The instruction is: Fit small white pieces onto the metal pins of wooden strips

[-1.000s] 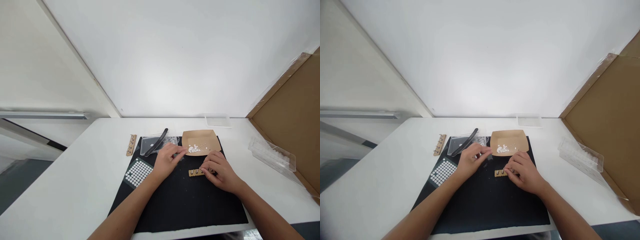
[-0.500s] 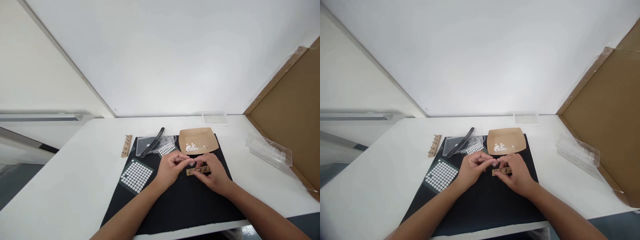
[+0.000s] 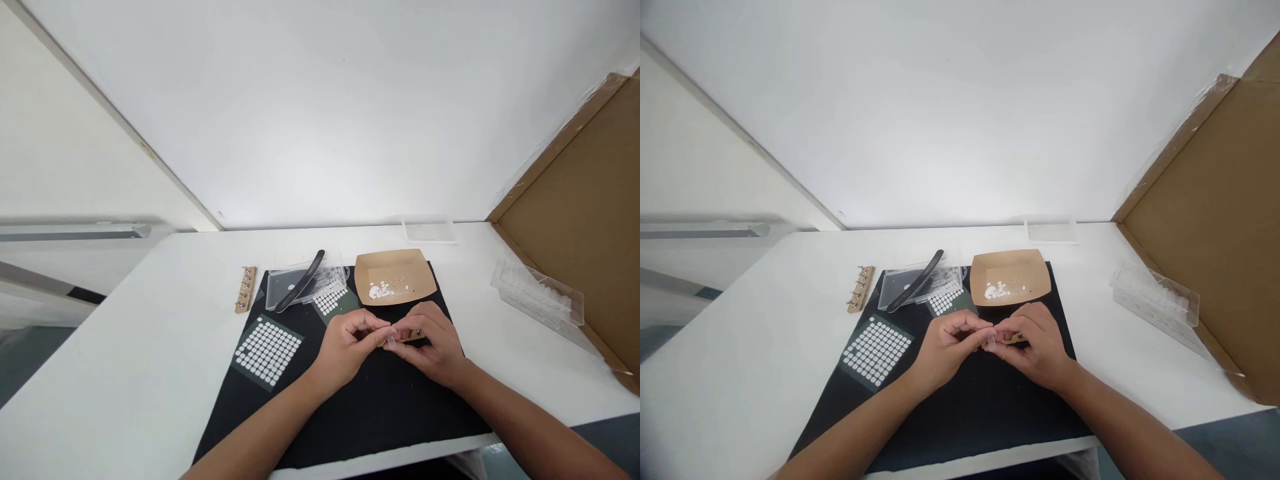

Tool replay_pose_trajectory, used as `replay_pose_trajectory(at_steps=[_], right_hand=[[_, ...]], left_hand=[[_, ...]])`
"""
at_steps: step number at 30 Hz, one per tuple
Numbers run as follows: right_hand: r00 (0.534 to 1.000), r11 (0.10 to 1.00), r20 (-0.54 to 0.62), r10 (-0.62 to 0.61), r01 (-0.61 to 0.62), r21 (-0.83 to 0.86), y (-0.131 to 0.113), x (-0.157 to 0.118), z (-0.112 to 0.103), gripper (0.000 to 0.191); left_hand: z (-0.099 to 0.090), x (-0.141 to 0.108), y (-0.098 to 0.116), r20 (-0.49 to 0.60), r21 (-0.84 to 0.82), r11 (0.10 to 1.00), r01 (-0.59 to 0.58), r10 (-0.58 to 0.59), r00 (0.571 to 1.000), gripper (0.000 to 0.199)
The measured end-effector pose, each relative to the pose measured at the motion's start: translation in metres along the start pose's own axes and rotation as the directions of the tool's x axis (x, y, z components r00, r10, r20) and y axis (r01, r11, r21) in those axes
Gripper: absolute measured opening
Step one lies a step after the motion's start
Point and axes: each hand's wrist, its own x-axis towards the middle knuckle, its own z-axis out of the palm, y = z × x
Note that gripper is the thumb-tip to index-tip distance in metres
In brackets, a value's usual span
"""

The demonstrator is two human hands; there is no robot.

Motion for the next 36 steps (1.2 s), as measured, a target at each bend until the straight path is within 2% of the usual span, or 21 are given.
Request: replay_pose_trajectory(at_steps=[5,15,19,27,32,36], right_hand=[[1.000,0.999,-0.024,0.001,0.000,0.040,-0.004,0.002,-0.001,0.017],[1.000,0.991,-0.012,-0.004,0.006,0.136,-0.007,0.001,-0.003,0.019],[1.000,0.986,-0.006,0.020,-0.019,0.168,-0.006,0.000,-0.005,0.019],[0.990,0.958,0.034,0.140,-0.144,0.249,-0.007,-0.003,-0.005,0.017],[0.974,0.921,0.079,0.212,-0.226,0.316,-0.005,-0.004,-0.006,0.017],[0.968,0.892,0.107,0.229,-0.252,0.375,-0.003,-0.005,-0.008,0.019]], left_hand=[[0.002,-0.002,-0.002,-0.025,0.009,0.999,-0.037,0.037,0.999,0.022],[-0.004,0.001,-0.001,0.065,-0.120,0.991,-0.056,0.064,0.996,0.026],[-0.006,0.000,-0.002,0.071,-0.085,0.994,-0.063,0.069,0.995,0.027],[-0.006,-0.003,-0.002,0.105,0.041,0.996,-0.074,0.069,0.992,0.025],[-0.008,-0.003,0.000,0.111,0.091,0.978,-0.187,0.177,0.978,0.018],[-0.011,-0.001,0.002,0.124,0.144,0.921,-0.362,0.346,0.930,0.008]])
